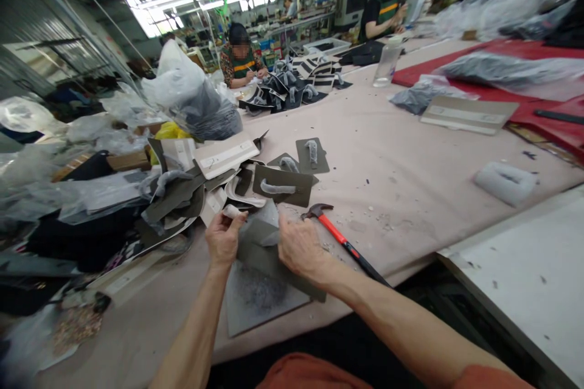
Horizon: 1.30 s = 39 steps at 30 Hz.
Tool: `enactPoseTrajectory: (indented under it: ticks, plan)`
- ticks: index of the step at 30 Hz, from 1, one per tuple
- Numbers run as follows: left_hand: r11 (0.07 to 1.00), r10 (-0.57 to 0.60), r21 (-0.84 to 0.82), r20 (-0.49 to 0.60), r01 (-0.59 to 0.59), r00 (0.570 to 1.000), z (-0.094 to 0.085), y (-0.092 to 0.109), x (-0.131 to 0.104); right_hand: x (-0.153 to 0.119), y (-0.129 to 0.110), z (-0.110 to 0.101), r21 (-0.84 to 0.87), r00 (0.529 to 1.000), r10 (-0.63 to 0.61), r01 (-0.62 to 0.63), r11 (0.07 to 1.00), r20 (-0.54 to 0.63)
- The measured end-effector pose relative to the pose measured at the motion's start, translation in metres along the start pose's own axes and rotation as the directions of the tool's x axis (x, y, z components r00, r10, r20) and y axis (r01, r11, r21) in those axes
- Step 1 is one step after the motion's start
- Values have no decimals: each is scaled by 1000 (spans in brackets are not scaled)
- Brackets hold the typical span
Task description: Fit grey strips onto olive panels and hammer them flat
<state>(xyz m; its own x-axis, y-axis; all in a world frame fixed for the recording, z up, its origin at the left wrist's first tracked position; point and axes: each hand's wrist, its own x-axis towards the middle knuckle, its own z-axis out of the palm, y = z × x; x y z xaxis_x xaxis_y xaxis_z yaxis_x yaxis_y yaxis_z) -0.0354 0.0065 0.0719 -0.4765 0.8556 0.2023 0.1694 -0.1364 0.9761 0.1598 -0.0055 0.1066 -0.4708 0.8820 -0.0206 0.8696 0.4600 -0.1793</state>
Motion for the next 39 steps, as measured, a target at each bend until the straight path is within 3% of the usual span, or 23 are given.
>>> enactPoseTrajectory:
  ticks: [2,4,11,15,18,21,23,26,29,32,36,39]
  plan:
    - [999,29,30,-33,-28,999,-6,9,-6,-2,0,-1,104,992,127,-129,986,26]
    - [999,20,48,-12,-19,1000,-5,5,-14,-6,-3,9,218,981,185,-192,957,50]
    - [995,-98,10,182,98,978,24,-40,-34,-16,-25,53,427,976,219,-203,881,13]
    - [993,-112,1,250,115,962,31,-52,-34,-17,-20,60,510,985,170,-165,844,38]
    - [996,-94,24,297,90,950,30,-60,-33,-24,-3,63,615,998,42,-68,785,56]
    - [997,-75,44,323,64,943,28,-66,-33,-35,22,66,695,999,-20,47,718,-47]
    - [997,-74,60,333,57,940,27,-68,-33,-42,40,68,637,980,110,22,771,-167]
    - [996,-78,71,355,56,932,27,-67,-33,-51,70,73,360,918,300,-197,912,-258]
    - [996,-72,81,377,45,923,28,-63,-34,-58,94,76,100,913,374,-362,927,-160]
    - [994,-58,113,392,14,918,28,-62,-35,-63,109,78,-2,910,411,-411,911,-52]
    - [989,-45,144,406,-15,913,29,-63,-35,-59,115,75,31,893,448,-449,893,39]
    - [984,-22,171,415,-55,910,29,-62,-35,-54,116,69,150,874,467,-483,862,131]
